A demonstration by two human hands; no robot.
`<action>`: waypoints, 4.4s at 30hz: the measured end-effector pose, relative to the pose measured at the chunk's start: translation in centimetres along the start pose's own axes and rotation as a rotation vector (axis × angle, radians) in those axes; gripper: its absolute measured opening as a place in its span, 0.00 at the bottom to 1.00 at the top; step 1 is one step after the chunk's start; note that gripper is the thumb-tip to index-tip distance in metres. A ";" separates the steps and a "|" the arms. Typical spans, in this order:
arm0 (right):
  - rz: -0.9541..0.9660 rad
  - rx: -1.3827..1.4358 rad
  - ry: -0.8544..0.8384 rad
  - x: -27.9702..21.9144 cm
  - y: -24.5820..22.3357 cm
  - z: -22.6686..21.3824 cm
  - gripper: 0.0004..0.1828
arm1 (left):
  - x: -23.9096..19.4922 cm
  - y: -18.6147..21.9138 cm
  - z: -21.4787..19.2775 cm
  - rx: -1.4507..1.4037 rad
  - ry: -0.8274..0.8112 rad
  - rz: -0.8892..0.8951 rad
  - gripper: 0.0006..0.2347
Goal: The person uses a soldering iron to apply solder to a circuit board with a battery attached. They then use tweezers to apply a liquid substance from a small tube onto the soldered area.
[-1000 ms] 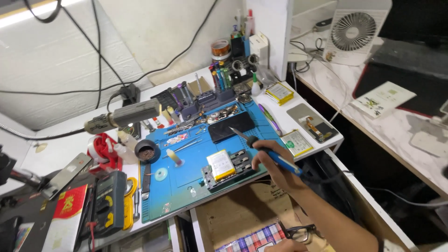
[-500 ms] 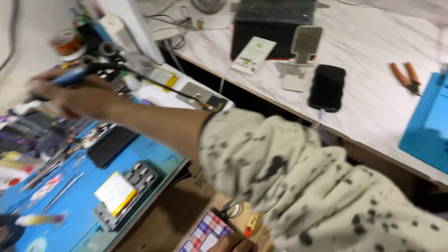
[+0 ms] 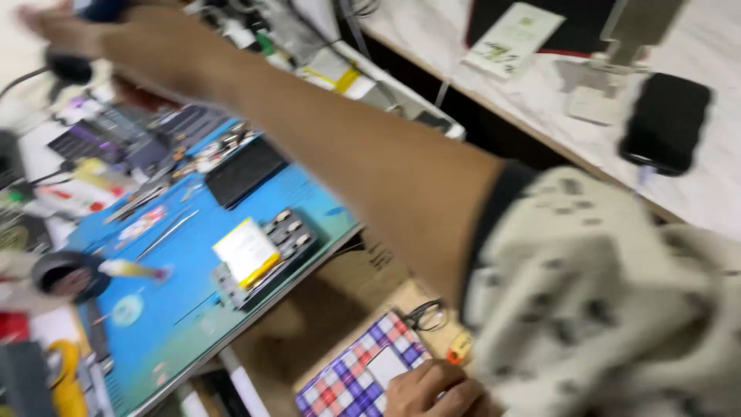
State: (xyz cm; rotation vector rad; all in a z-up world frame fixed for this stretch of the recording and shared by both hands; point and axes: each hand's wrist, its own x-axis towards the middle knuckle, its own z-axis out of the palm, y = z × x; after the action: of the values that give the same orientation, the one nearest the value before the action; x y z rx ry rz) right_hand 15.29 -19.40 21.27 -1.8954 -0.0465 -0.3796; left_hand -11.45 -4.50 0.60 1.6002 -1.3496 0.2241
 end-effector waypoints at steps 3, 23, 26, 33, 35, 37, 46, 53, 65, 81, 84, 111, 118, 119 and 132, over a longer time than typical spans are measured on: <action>0.104 0.184 -0.003 -3.6 -1.7 -0.3 0.26 | -1.3 -1.0 -0.4 -0.159 0.012 0.050 0.05; -0.123 0.484 0.523 -20.4 15.7 4.5 0.13 | 1.6 -1.7 -8.3 -0.024 0.592 -0.366 0.04; -0.054 0.430 0.543 -20.1 16.9 5.3 0.11 | 0.8 -6.4 -10.7 0.159 0.624 -0.404 0.03; 0.116 0.489 0.466 -20.9 18.3 6.5 0.12 | -1.3 -12.7 -14.5 0.371 0.678 -0.454 0.03; 0.139 0.477 0.475 -20.8 18.6 6.6 0.11 | -1.8 -13.3 -13.6 0.361 0.658 -0.480 0.03; 0.166 0.459 0.472 -20.9 18.9 6.7 0.09 | -1.8 -13.5 -13.1 0.352 0.646 -0.515 0.02; 0.146 0.428 0.514 -21.1 20.0 6.9 0.06 | 0.5 -12.1 -15.2 0.362 0.626 -0.551 0.03; 0.171 0.375 0.548 -21.3 20.0 7.1 0.08 | 2.4 -11.4 -11.7 0.266 0.800 -0.754 0.03; 0.200 0.319 0.583 -21.6 20.9 7.3 0.07 | 0.3 -13.5 -10.7 0.468 0.708 -0.614 0.02; 0.143 0.413 0.613 -21.5 22.2 7.6 0.09 | 0.2 -15.0 -9.9 0.510 0.707 -0.699 0.03; 0.125 0.432 0.590 -21.7 23.0 7.5 0.08 | 0.3 -15.1 -9.9 0.554 0.670 -0.683 0.03; 0.057 0.267 0.506 -21.6 22.1 8.0 0.08 | 0.7 -15.6 -9.7 0.654 0.617 -0.657 0.04; 0.065 0.238 0.524 -21.4 21.2 8.3 0.08 | 0.8 -15.6 -9.8 0.663 0.628 -0.650 0.05; 0.065 0.234 0.525 -21.2 20.9 8.4 0.08 | 0.8 -15.6 -9.8 0.666 0.626 -0.651 0.05; 0.032 0.206 0.516 -21.2 21.3 8.4 0.07 | 0.2 -15.9 -9.4 0.687 0.602 -0.669 0.05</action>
State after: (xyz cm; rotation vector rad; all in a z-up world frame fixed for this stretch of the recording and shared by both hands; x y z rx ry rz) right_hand 1.76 -16.00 -6.63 -1.5468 0.2787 -0.7993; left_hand 5.84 0.74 -3.43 2.2061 -0.2269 0.7377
